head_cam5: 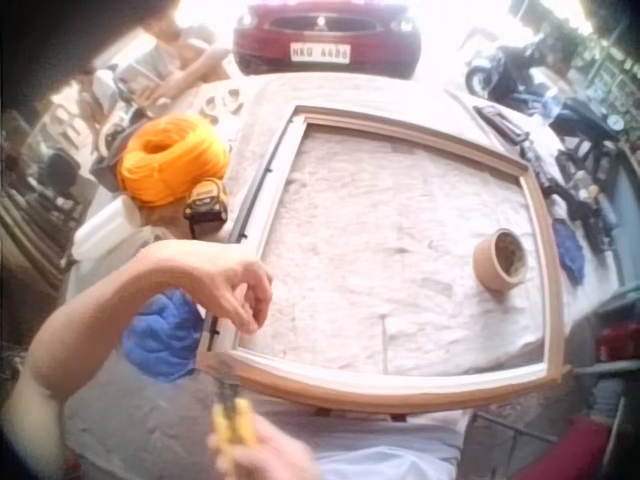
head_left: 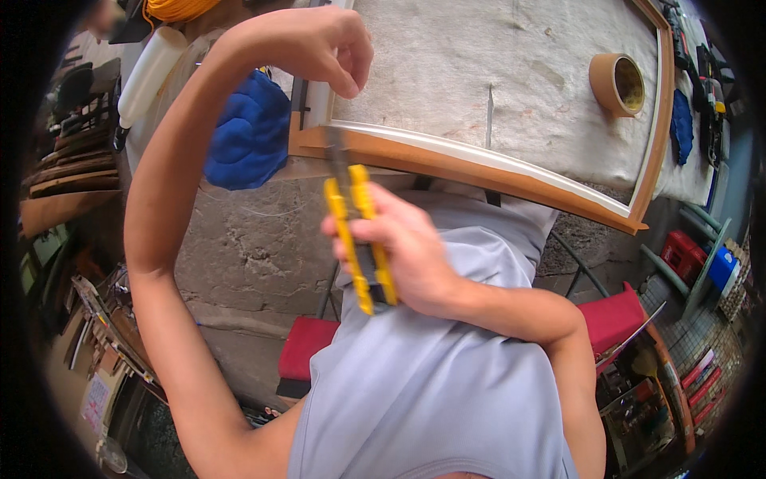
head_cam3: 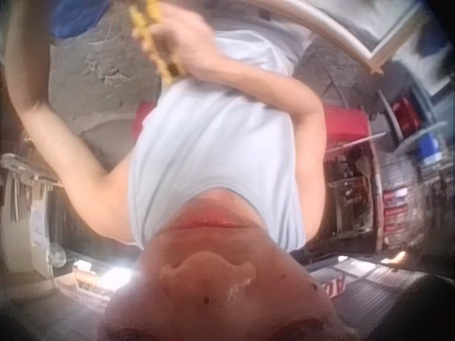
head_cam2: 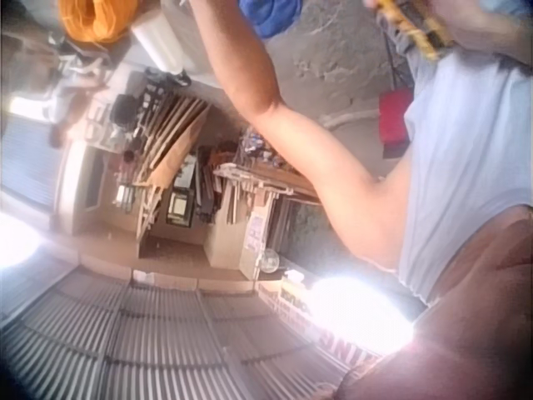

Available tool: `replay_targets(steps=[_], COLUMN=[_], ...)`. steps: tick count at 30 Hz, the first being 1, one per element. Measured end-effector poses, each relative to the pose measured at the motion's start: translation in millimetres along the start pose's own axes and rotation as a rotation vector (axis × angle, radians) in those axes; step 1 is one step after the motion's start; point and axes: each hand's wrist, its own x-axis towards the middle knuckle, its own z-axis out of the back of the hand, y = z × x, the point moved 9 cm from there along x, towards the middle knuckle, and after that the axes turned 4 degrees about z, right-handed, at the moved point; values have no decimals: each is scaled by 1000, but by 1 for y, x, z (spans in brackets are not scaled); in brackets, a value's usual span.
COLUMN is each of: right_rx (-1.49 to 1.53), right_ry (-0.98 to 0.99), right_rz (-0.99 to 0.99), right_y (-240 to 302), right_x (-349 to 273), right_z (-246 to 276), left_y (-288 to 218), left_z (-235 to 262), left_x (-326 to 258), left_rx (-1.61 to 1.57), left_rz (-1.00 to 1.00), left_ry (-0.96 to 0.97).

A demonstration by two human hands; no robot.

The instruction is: The person assembles a wooden frame by attaching a white plastic strip to its edge. They use a utility knife to trim the strip and apply brown tape to secure it in place.

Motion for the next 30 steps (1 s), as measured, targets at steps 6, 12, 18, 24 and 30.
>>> replay_targets(steps=[6,12,18,24,30], right_rx=[-532,-1771,-1947,-1812,-1874], right_ry=[-302,-555,-372,5,-70], right_rz=[613,875,1038,748,697], right_y=[163,279,251,170,151], right_x=[-53,-10,-21,-72,-74], right_z=[76,138,106,109,123], left_y=[-12,-78,-135,-146,-155], left_z=[0,-33,-68,-79,-76], left_x=[-28,-16,24,39,44], left_rx=[-98,-52,-6,-33,62], left_rz=[-43,-216,-294,-274,-256], left_ry=[-125,-213,-397,-468,-417])
